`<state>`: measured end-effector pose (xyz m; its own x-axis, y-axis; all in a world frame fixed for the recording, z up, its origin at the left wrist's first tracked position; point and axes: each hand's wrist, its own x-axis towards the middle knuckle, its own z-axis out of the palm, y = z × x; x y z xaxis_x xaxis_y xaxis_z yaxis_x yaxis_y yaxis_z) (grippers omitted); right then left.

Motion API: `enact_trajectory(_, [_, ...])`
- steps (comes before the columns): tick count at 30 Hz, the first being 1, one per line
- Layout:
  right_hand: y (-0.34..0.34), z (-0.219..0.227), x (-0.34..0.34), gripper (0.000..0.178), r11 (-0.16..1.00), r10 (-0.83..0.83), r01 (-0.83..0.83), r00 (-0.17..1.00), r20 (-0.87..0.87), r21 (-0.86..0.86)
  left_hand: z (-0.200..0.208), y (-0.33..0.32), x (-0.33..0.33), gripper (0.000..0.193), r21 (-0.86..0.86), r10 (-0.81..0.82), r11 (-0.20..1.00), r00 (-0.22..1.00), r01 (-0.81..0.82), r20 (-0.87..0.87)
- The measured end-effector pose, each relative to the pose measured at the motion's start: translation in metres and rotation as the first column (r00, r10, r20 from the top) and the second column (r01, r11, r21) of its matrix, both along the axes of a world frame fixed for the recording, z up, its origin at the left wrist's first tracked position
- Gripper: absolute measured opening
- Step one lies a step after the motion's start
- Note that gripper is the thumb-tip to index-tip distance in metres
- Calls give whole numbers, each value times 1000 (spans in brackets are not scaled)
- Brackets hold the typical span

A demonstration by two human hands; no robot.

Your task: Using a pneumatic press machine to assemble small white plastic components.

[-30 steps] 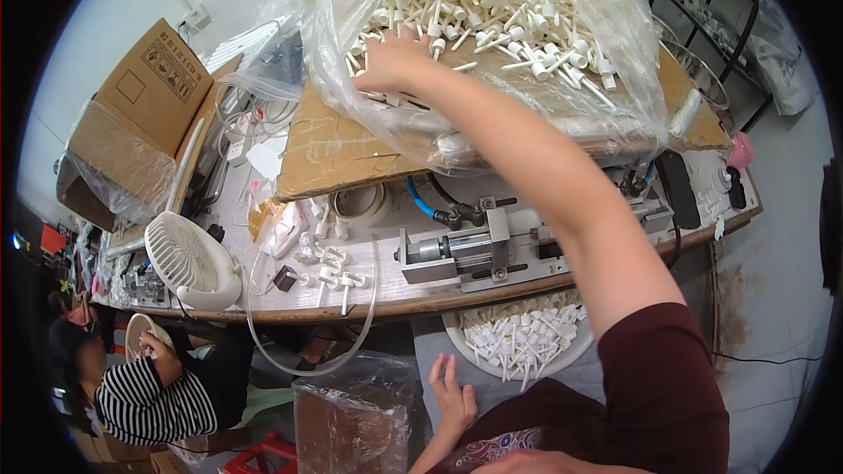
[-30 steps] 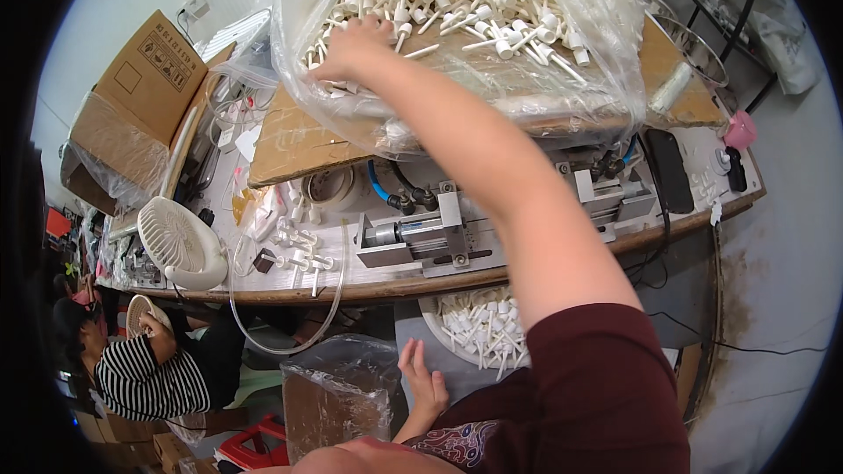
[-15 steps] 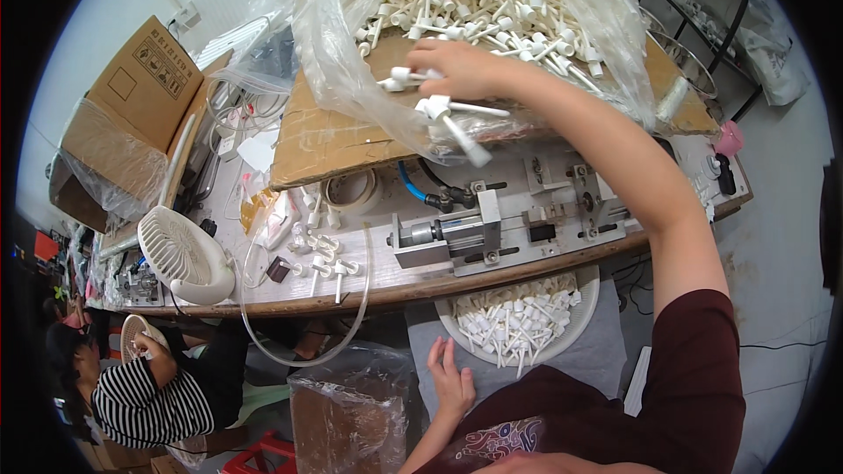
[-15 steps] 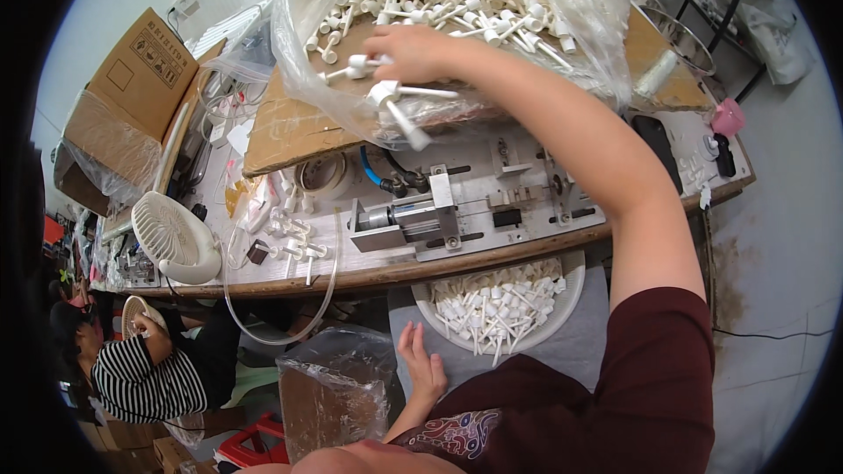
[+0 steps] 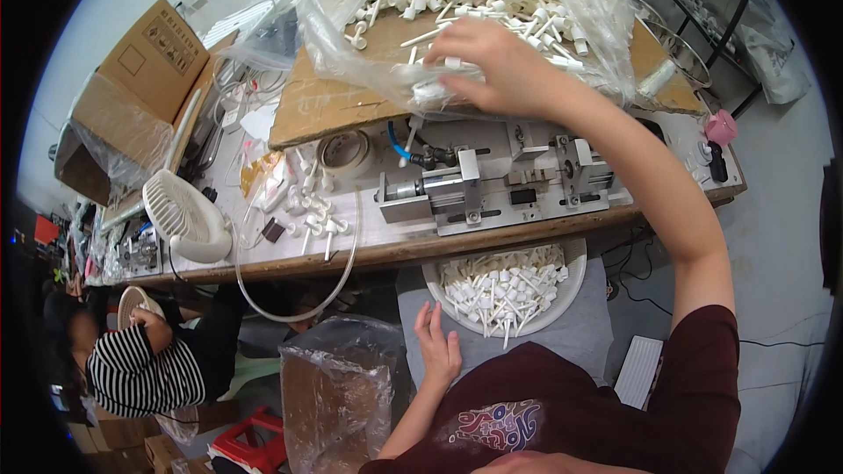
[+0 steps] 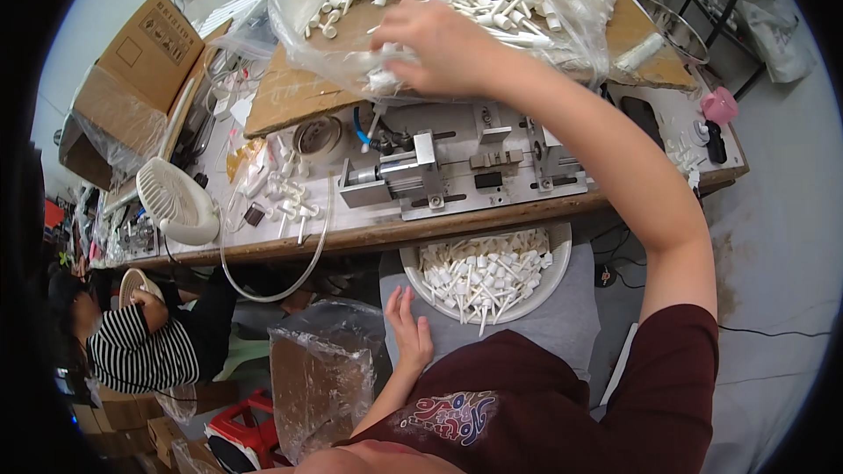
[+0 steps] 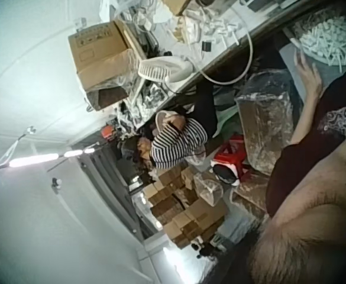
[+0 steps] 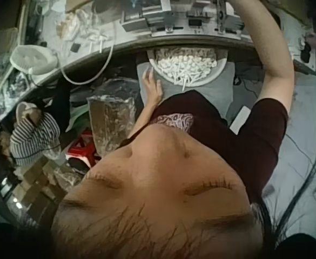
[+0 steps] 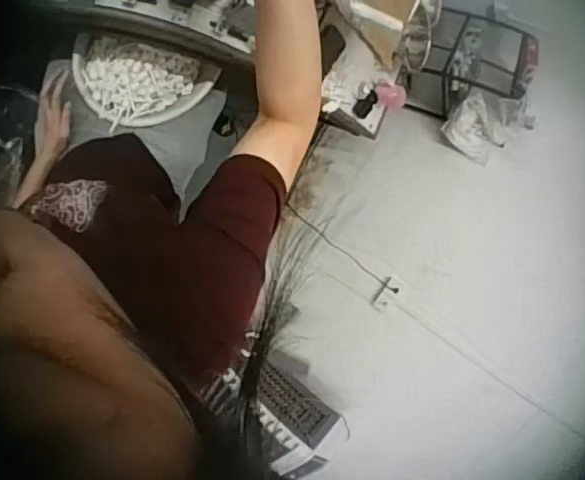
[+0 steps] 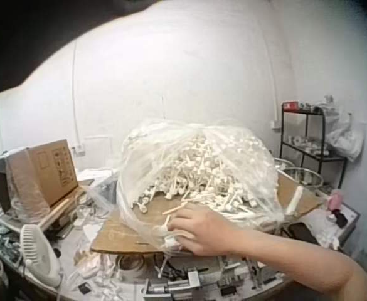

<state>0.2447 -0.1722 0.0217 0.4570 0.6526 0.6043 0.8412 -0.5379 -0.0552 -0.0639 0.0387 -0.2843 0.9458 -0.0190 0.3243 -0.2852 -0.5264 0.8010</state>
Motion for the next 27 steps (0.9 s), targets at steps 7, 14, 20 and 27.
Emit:
enact_trajectory(7, [6,-22,-92,15,981,165,-169,985,-49,-91,46,2,18,48,83,79,992,979,-96,188])
enact_trajectory(14, [-27,-63,-160,10,992,81,-52,961,-264,117,164,40,139,14,-8,245,963,857,-271,453])
enact_trajectory(20, [-36,-102,-212,9,981,10,79,889,-459,176,187,75,269,16,252,30,964,975,-86,220])
enact_trajectory(27, [-40,-135,-256,13,957,-35,199,800,-599,210,164,69,335,41,562,-306,776,950,287,-63])
